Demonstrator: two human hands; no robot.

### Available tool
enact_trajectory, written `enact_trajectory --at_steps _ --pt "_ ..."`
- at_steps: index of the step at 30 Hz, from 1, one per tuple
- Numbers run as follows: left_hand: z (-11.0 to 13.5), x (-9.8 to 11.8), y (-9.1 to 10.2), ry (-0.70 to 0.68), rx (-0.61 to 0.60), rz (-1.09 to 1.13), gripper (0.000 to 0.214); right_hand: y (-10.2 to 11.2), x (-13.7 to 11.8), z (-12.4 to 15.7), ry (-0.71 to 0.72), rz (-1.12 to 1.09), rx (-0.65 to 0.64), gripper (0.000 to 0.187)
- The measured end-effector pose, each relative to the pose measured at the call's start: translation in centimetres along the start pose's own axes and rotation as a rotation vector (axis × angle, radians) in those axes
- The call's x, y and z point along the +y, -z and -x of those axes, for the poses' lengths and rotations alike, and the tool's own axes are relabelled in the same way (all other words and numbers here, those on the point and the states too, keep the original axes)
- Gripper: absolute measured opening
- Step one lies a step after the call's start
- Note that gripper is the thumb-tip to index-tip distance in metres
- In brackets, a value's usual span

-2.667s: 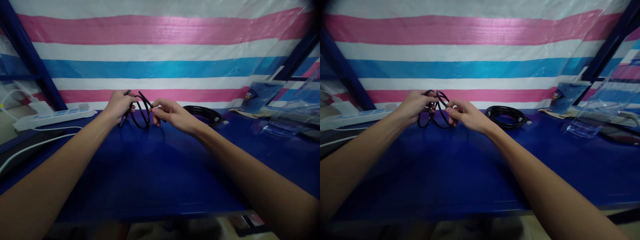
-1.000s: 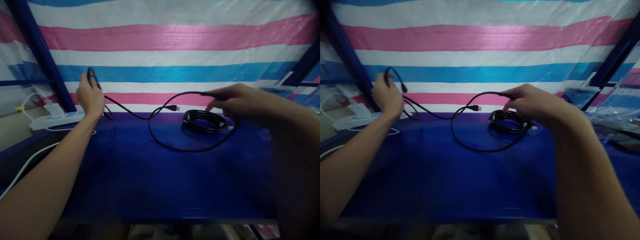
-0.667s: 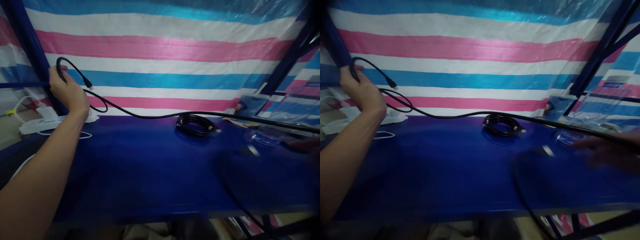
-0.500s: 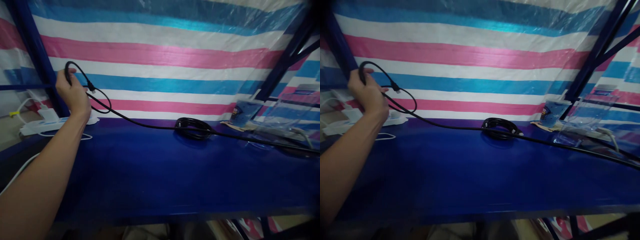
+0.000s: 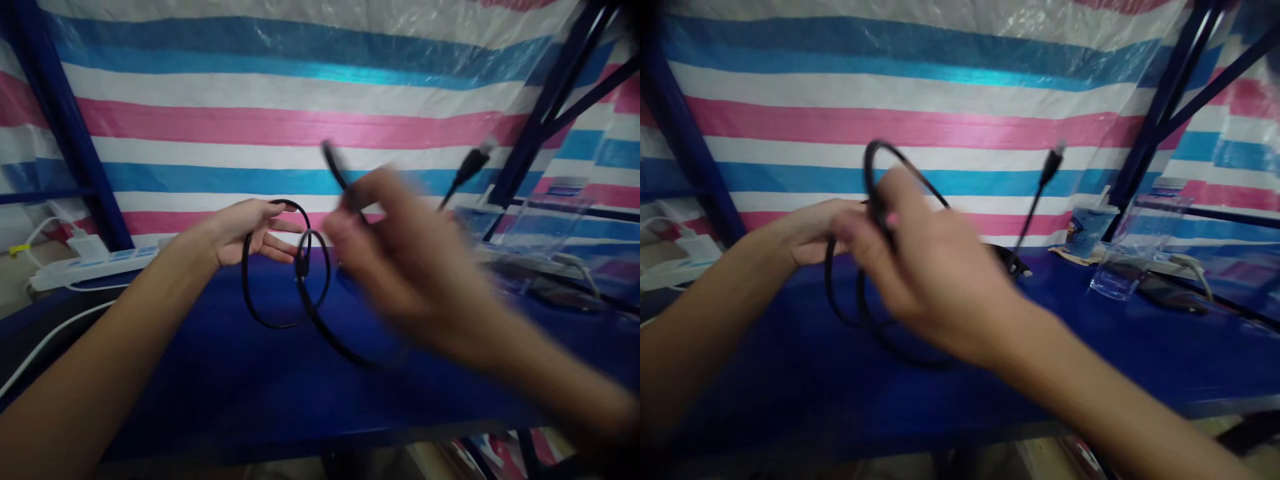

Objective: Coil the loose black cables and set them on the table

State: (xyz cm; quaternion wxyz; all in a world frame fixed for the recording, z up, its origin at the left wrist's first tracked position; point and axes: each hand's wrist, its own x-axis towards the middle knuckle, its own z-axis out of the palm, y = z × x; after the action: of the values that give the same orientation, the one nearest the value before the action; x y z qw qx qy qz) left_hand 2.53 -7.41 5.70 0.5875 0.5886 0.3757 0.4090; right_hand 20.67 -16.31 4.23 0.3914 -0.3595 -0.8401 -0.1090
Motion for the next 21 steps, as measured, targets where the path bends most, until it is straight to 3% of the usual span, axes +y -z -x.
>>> enact_trajectory --at_steps 4,6,8,12,18,21 --pt "0.8 -1.5 -0.6 0.056 0.052 0.035 0.03 -7.0 1.0 0.2 0.429 0.252 -0.157 0.053" --pt "1.2 -2.3 0.5 0.077 0.056 0.093 0.027 -10.1 1.6 0.4 0.505 0.249 -0.232 0.05" --pt "1.6 -2.8 1.8 0.111 0.076 0.166 0.011 -11.9 1.9 0.6 0.509 0.202 -0.288 0.047" --pt "2.9 -2.4 3.0 0.145 0.173 0.147 0.012 -12.7 2.1 0.4 0.423 0.059 -0.45 0.041" --pt "4.4 1.3 1.1 -0.049 0.178 -0.082 0.013 -12.8 3.2 -0.7 0.308 -0.591 -0.768 0.039" --pt "3.2 2.2 1.4 -0.14 0.252 -0.41 0.004 -12.5 3.8 -0.6 0.306 -0.446 -0.76 0.046"
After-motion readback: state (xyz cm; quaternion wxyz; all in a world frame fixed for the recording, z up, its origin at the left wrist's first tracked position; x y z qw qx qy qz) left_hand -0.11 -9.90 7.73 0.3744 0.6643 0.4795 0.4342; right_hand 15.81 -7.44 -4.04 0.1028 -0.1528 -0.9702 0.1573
